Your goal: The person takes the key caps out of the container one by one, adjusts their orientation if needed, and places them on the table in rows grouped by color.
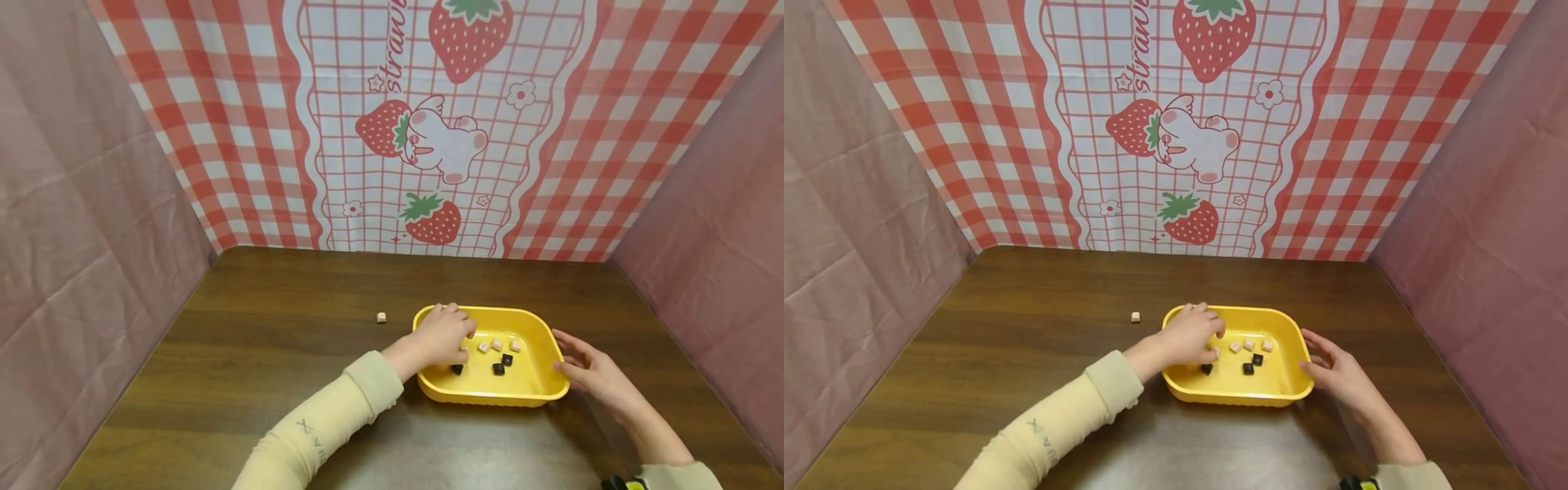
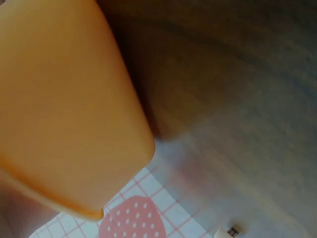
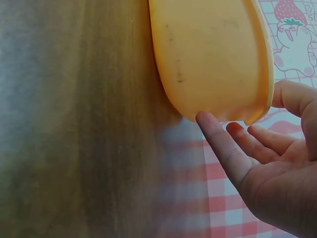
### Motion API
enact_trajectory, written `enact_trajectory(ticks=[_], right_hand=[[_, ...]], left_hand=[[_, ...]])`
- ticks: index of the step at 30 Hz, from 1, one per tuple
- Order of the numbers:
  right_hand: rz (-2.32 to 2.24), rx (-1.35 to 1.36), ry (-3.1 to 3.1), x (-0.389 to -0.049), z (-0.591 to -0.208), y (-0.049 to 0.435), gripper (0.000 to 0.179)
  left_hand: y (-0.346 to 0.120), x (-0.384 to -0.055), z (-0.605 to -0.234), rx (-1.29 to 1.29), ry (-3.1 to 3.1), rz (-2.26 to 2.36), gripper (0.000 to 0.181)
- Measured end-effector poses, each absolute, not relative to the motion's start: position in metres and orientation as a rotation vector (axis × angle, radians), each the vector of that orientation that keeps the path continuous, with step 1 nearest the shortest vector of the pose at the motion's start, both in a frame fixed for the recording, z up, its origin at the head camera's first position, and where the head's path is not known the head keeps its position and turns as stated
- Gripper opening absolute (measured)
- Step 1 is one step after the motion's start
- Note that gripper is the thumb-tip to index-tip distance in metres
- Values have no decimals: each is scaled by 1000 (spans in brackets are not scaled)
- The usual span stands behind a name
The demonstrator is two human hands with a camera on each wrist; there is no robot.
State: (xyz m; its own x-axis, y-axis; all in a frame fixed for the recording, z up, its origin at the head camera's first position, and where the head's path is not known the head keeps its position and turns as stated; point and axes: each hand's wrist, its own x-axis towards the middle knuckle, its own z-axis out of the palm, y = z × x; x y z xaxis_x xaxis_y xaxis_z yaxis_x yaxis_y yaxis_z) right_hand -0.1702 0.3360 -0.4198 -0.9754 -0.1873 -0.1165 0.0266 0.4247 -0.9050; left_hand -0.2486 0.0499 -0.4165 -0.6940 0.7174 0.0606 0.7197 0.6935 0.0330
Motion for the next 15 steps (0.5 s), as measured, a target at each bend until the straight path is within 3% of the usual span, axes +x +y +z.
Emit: enact_trajectory(ticks=[15], right_hand=[[-1511, -123, 2519, -175, -416, 336, 67]], left_hand=[[58, -250, -428, -1202, -2850, 46, 12]])
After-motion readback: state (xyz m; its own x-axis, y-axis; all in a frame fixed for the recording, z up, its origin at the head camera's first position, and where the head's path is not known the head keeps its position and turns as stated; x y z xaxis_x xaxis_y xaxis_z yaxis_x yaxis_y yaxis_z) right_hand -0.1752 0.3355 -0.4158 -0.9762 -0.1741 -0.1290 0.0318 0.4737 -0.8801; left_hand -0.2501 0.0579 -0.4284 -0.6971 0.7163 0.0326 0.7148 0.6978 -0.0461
